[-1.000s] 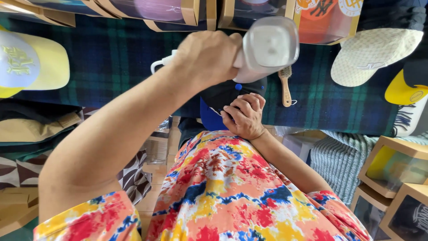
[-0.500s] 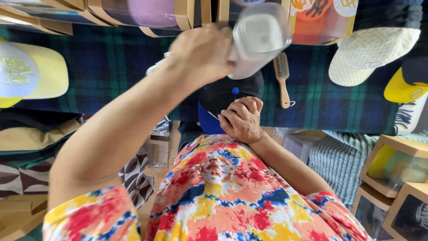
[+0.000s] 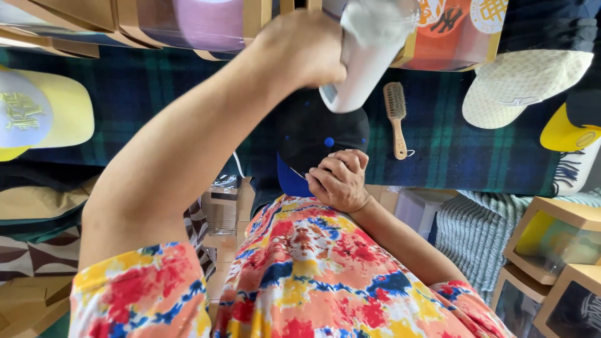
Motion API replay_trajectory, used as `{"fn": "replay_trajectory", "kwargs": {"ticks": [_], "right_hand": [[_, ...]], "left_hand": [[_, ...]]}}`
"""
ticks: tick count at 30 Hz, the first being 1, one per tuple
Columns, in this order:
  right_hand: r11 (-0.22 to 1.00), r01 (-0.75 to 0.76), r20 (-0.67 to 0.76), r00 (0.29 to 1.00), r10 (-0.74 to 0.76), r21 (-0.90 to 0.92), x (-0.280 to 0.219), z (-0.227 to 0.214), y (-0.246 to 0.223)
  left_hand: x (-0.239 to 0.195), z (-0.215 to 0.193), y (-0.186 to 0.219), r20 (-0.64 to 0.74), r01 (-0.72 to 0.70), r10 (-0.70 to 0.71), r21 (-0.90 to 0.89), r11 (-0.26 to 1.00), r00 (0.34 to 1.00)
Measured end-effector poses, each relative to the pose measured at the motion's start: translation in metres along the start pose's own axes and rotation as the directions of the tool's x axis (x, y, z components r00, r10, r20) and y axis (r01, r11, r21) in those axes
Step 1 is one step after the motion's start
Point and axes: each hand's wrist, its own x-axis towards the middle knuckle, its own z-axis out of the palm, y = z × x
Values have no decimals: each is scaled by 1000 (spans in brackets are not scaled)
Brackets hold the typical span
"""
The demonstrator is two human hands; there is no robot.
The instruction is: The person cleans a black and blue baseball cap using a wooden brush to remove dust from the interior and exterior surfaces. They then use a white hairdryer to blow air onto the cap, focusing on the brim and crown areas.
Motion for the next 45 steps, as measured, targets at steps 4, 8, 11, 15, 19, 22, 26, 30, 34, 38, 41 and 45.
{"fn": "replay_trajectory", "kwargs": {"ticks": [4, 8, 11, 15, 19, 22, 26, 30, 34, 38, 41, 45], "right_hand": [[1000, -8, 12, 1000, 8, -12, -2, 0, 0], [1000, -5, -7, 1000, 5, -8, 0, 1, 0], [1000, -10, -17, 1000, 10, -3, 2, 1, -1], [1000, 6, -19, 1000, -6, -15, 4, -2, -1], [1000, 14, -17, 1000, -14, -8, 9, -4, -2], [1000, -10, -3, 1000, 10, 20, 10, -2, -3], [1000, 16, -1, 1000, -16, 4, 6, -5, 0], [1000, 2, 19, 1000, -2, -9, 6, -4, -2], [999, 25, -9, 1000, -24, 28, 12, -2, -3], [995, 23, -125, 992, -10, 100, 3, 6, 1], [995, 9, -106, 994, 2, 103, 4, 5, 1], [996, 13, -112, 994, -3, 87, 3, 5, -2]], "left_hand": [[32, 9, -14, 37, -35, 34, 10, 999, 999], [-24, 0, -14, -43, -7, 5, -47, 999, 999], [-73, 25, -20, -182, -112, 110, 2, 994, 977], [-103, 59, -18, -307, -93, 109, 66, 993, 945], [-83, 56, -4, -336, -95, 107, 52, 994, 936], [-52, 61, 20, -364, -183, 158, -36, 982, 918], [-39, 59, 36, -317, -147, 152, 38, 988, 936], [-80, 45, -7, -239, -65, 29, -146, 987, 971], [-133, 55, -49, -166, 19, -52, -197, 980, 985], [-144, 82, -60, -308, 91, -129, -134, 987, 943], [-113, 67, -56, -300, 63, -113, -171, 983, 947], [-37, 52, -52, -275, 28, -74, -165, 986, 959]]}}
